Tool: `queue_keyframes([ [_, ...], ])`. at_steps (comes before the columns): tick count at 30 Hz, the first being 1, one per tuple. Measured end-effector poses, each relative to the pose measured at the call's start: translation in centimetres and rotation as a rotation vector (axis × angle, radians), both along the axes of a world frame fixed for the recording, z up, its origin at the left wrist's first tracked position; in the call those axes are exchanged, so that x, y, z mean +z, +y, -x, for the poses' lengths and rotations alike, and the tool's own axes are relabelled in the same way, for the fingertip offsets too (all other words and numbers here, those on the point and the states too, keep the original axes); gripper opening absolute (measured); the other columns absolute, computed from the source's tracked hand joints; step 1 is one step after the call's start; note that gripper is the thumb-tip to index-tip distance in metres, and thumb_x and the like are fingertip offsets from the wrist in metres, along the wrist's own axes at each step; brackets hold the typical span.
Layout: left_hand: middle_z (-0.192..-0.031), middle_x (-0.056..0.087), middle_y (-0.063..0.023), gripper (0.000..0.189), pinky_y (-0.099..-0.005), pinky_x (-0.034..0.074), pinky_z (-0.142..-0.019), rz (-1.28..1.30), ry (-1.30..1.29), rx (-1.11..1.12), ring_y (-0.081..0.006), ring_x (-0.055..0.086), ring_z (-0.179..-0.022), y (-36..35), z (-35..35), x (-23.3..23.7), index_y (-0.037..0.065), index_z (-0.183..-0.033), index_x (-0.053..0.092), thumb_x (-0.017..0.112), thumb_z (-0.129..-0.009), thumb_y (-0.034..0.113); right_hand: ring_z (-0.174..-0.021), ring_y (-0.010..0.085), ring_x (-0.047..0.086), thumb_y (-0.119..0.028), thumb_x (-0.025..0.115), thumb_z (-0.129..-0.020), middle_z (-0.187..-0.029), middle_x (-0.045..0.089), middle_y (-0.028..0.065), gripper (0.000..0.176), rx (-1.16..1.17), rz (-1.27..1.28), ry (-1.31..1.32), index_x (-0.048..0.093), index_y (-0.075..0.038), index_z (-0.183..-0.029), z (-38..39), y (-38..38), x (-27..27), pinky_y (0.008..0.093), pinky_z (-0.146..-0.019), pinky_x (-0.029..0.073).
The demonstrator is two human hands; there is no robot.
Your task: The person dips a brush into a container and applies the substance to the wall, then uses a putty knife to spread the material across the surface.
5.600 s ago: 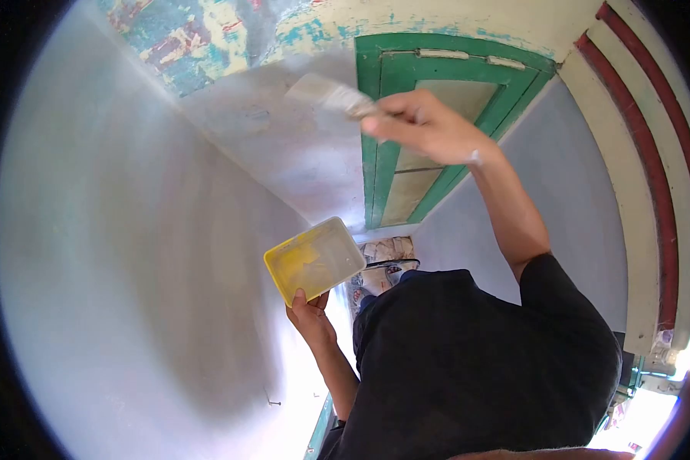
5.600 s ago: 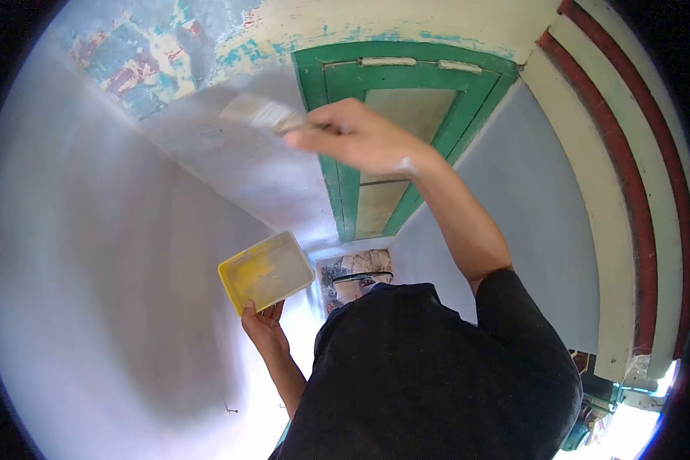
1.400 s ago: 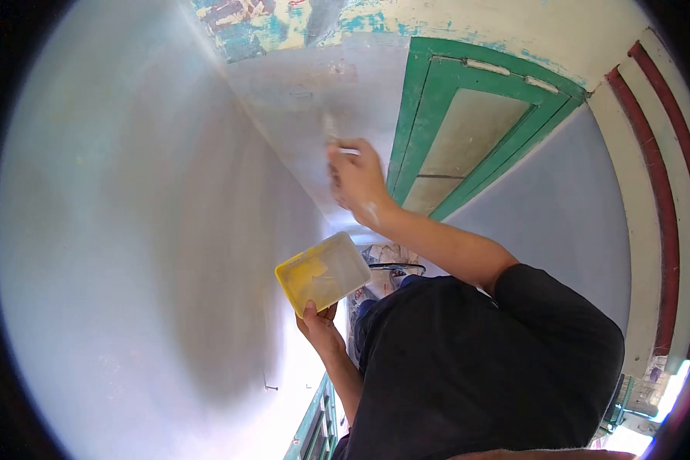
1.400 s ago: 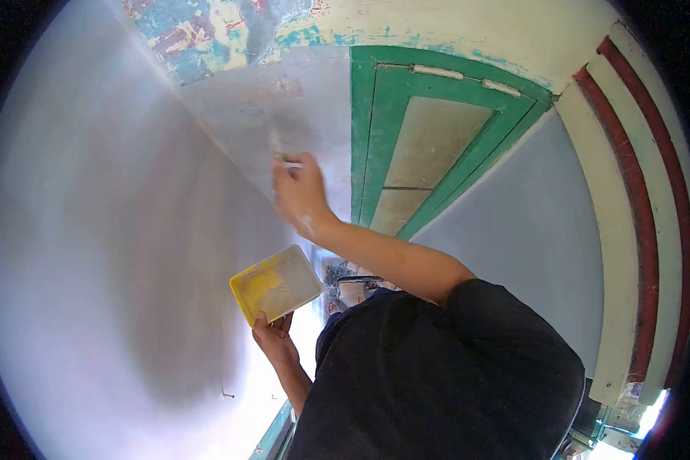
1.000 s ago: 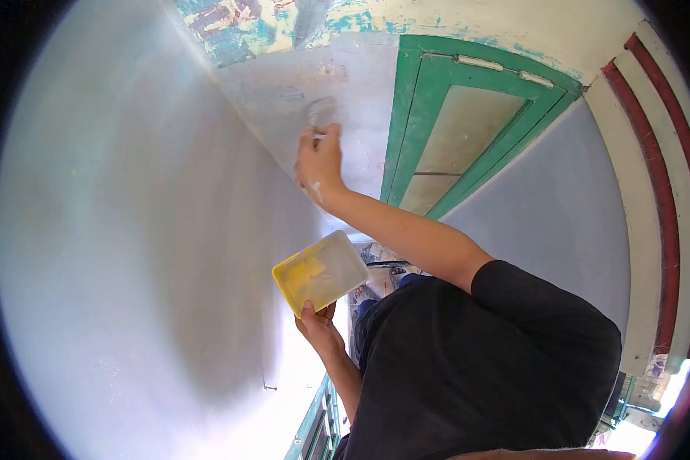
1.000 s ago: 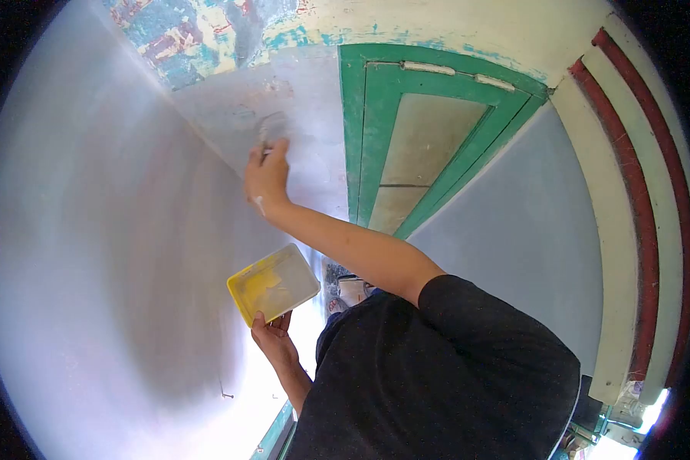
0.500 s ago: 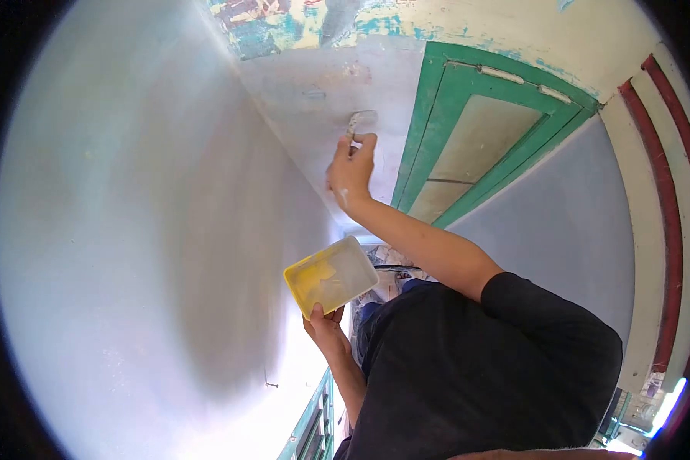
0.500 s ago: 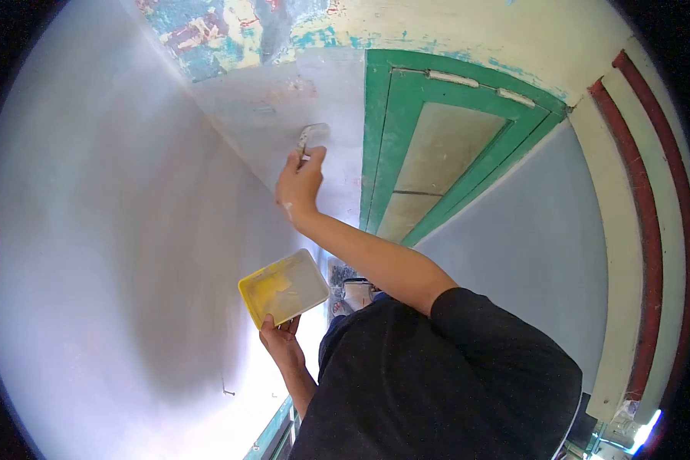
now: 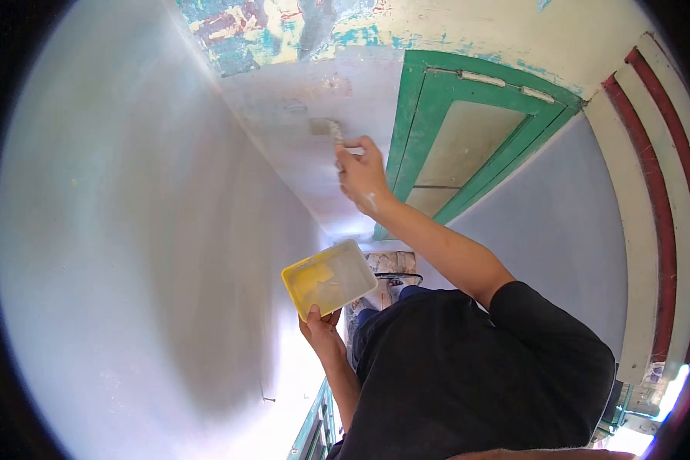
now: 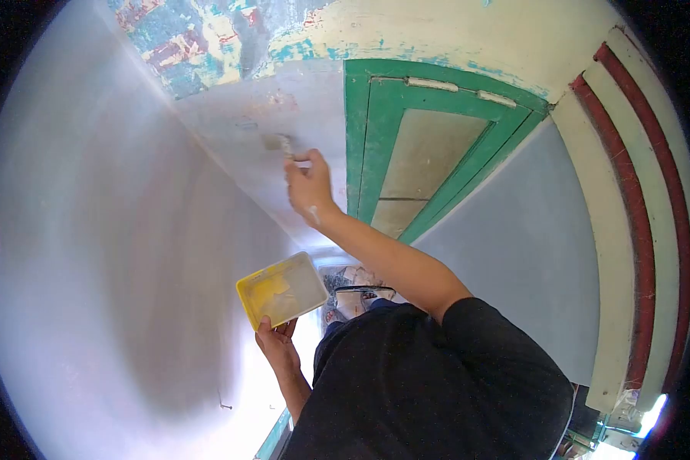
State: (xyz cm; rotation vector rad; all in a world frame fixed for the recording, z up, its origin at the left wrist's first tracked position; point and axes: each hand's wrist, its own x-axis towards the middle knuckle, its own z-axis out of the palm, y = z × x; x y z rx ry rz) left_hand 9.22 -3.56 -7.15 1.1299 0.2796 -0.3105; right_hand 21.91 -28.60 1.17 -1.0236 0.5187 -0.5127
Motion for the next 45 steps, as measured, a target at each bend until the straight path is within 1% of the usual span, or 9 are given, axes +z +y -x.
queue_keyframes([
  [6, -0.125, 0.063, -0.0217, 0.048, -0.0471, 0.059, -0.096, 0.021, -0.032, -0.030, -0.0338, 0.069, -0.110, -0.3, -0.3, 0.2, -0.005, -0.134, 0.048, 0.050, -0.099, 0.028, -0.042, 0.0057, 0.038, -0.017, 0.066, -0.099, -0.067, 0.051, 0.0007, 0.019, -0.388, -0.050, -0.034, 0.050, -0.012, -0.108, 5.2, 0.7, -0.9, 0.0257, -0.033, 0.024],
  [9, -0.124, 0.064, -0.0214, 0.047, -0.0470, 0.059, -0.096, 0.031, -0.045, -0.031, -0.0331, 0.069, -0.109, -0.3, -0.5, 0.1, -0.005, -0.133, 0.049, 0.050, -0.099, 0.028, -0.044, 0.0063, 0.039, -0.018, 0.066, -0.099, -0.069, 0.053, 0.0016, 0.018, -0.288, 0.081, -0.022, 0.052, -0.011, -0.107, 5.2, 2.2, -1.6, 0.0261, -0.035, 0.026],
  [11, -0.124, 0.064, -0.0214, 0.047, -0.0469, 0.059, -0.096, 0.029, -0.030, -0.037, -0.0330, 0.069, -0.109, -0.1, -0.3, 0.0, -0.005, -0.133, 0.049, 0.050, -0.099, 0.028, -0.050, 0.0069, 0.044, -0.016, 0.064, -0.099, -0.065, 0.054, 0.0018, 0.016, 0.106, 0.090, -0.007, 0.052, -0.007, -0.104, 3.8, 3.5, -0.4, 0.0263, -0.040, 0.029],
  [15, -0.124, 0.064, -0.0217, 0.047, -0.0472, 0.059, -0.096, 0.033, -0.031, -0.036, -0.0335, 0.069, -0.109, 0.2, -0.3, -0.1, -0.005, -0.134, 0.048, 0.051, -0.099, 0.027, -0.052, 0.0069, 0.045, -0.015, 0.065, -0.098, -0.065, 0.054, 0.0021, 0.016, 0.170, 0.197, 0.025, 0.053, -0.007, -0.105, -0.3, 0.7, -1.2, 0.0265, -0.042, 0.030],
  [27, -0.126, 0.062, -0.0217, 0.048, -0.0483, 0.057, -0.098, 0.045, 0.014, 0.046, -0.0356, 0.067, -0.112, 1.9, -0.1, -1.5, -0.004, -0.136, 0.045, 0.051, -0.098, 0.025, -0.060, 0.0098, 0.048, -0.017, 0.056, -0.104, -0.072, 0.055, 0.0048, 0.020, -0.359, 0.138, 0.163, 0.043, -0.004, -0.113, 6.2, 2.7, -5.5, 0.0292, -0.051, 0.038],
  [29, -0.125, 0.062, -0.0208, 0.047, -0.0474, 0.057, -0.097, 0.062, 0.021, 0.064, -0.0344, 0.068, -0.111, 2.1, 0.2, -1.4, -0.005, -0.135, 0.046, 0.051, -0.097, 0.022, -0.045, 0.0083, 0.040, -0.024, 0.055, -0.106, -0.068, 0.049, 0.0023, 0.024, -0.404, 0.345, 0.086, 0.037, -0.011, -0.115, 2.9, 2.2, -8.5, 0.0274, -0.036, 0.029],
  [33, -0.125, 0.062, -0.0213, 0.048, -0.0476, 0.057, -0.097, 0.049, 0.014, 0.095, -0.0346, 0.068, -0.111, 2.9, 1.0, -1.7, -0.005, -0.135, 0.046, 0.052, -0.097, 0.023, -0.044, 0.0123, 0.043, -0.021, 0.053, -0.105, -0.067, 0.051, 0.0055, 0.020, -0.437, 0.626, 0.095, 0.038, -0.009, -0.111, -2.7, 3.0, -8.7, 0.0325, -0.036, 0.032],
  [39, -0.126, 0.063, -0.0223, 0.053, -0.0476, 0.058, -0.096, 0.026, -0.002, 0.120, -0.0351, 0.068, -0.112, 3.7, 2.4, -2.0, -0.003, -0.138, 0.044, 0.052, -0.097, 0.030, -0.043, 0.0145, 0.044, -0.019, 0.059, -0.102, -0.068, 0.053, 0.0071, 0.022, -0.063, 0.187, 0.188, 0.041, -0.008, -0.109, -7.2, 6.7, -4.2, 0.0340, -0.035, 0.032],
  [45, -0.126, 0.064, -0.0217, 0.052, -0.0471, 0.059, -0.095, 0.058, -0.026, 0.090, -0.0346, 0.069, -0.110, 3.0, 2.1, -2.0, -0.002, -0.138, 0.045, 0.053, -0.097, 0.028, -0.046, 0.0113, 0.044, -0.021, 0.065, -0.099, -0.070, 0.053, 0.0042, 0.025, 0.260, 0.219, 0.097, 0.045, -0.010, -0.109, -5.3, 6.2, -5.2, 0.0309, -0.034, 0.030],
])
